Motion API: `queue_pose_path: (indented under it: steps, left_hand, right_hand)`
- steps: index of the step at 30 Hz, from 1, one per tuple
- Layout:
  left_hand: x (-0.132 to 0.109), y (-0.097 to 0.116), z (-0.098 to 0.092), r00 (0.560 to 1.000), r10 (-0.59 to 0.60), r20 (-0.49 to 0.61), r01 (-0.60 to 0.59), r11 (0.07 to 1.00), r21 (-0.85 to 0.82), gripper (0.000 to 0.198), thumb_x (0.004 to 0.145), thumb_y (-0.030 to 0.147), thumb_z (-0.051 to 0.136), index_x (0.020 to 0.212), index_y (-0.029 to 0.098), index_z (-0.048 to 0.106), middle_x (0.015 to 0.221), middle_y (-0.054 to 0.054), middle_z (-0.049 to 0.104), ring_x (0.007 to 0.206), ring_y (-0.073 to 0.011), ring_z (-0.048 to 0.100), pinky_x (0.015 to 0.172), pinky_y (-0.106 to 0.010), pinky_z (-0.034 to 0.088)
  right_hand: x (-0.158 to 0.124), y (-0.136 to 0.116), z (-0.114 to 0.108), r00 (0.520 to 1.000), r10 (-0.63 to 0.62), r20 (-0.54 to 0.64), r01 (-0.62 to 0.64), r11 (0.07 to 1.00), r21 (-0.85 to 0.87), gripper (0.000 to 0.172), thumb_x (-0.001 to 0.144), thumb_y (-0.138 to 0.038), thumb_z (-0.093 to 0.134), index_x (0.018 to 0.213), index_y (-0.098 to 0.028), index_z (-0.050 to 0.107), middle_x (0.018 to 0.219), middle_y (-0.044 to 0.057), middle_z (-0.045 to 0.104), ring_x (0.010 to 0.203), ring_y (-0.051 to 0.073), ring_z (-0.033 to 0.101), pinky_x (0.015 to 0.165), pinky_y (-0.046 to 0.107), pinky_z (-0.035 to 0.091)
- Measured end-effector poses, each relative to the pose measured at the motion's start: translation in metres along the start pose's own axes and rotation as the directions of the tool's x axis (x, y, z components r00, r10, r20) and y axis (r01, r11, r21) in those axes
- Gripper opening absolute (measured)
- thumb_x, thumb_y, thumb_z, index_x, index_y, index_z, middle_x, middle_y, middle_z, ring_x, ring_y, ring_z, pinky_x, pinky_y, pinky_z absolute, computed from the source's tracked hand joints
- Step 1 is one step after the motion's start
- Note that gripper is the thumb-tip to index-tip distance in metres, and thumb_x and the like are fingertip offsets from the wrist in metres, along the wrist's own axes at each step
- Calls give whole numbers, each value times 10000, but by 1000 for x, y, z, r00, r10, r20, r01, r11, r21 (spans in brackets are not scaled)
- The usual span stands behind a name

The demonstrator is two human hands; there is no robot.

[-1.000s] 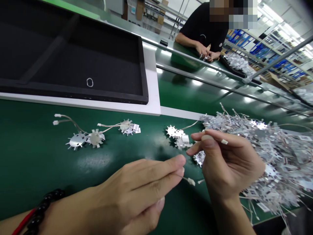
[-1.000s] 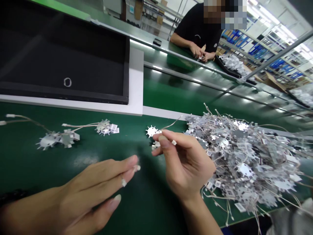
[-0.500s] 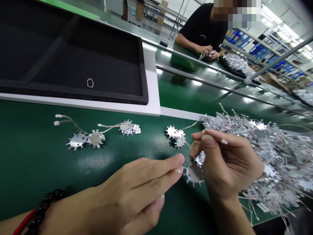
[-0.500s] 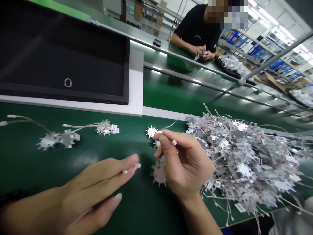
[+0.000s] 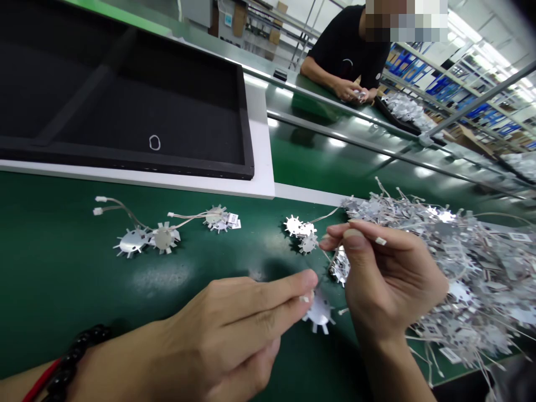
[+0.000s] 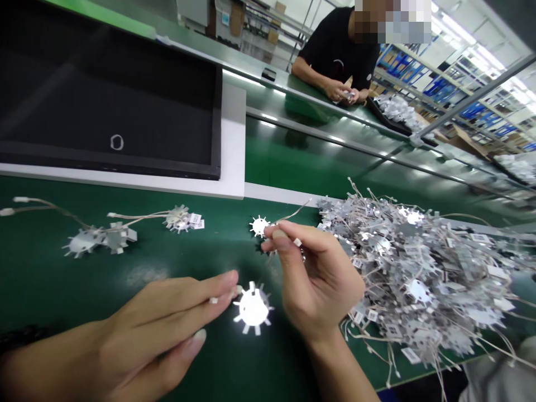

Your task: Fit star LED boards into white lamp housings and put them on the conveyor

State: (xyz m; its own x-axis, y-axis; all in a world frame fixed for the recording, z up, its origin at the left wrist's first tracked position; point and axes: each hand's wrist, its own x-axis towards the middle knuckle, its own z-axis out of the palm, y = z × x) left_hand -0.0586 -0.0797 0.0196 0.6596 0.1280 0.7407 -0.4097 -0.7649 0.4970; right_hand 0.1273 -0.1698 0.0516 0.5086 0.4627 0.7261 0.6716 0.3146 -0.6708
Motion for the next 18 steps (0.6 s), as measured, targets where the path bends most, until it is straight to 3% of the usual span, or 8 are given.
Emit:
queue_pose_path:
  steps: [4,9,12,18]
  left_hand:
    - [4,3,-3,999,-24,-45,25,1000,7,496,847,-26,506,1335,11,585,1437,-195,650,1407,-136,555,1161,-204,455]
    - [5,4,-7,998,-56,15,55,997,44,525,868,-21,489,1384,58,548,1461,-168,634,1394,-145,569,1129,-224,500]
    - [5,3,-6,999,-34,-12,34,999,22,512,862,-22,489,1365,40,559,1451,-185,640,1395,-144,568,1123,-214,501]
    - [4,2,-2,998,-4,-70,4,1000,2,472,835,-51,487,1289,-5,609,1371,-201,697,1464,-128,481,1190,-221,425]
  right_hand:
    - [1,4,1,999,-34,-43,33,999,-8,272,857,-21,741,1010,-239,796,821,-21,800,723,168,790,659,317,667]
    - [1,1,0,1000,12,-16,-12,1000,-10,265,864,-16,733,1014,-227,794,825,-17,803,642,144,770,578,273,646]
    - [1,-1,0,1000,19,-3,-19,1000,-21,288,859,2,724,1015,-231,793,830,-24,804,603,126,754,556,256,632]
    - [1,4,1,999,-14,-42,13,1000,-24,257,855,-31,753,1007,-233,797,846,-18,805,752,166,800,715,312,672]
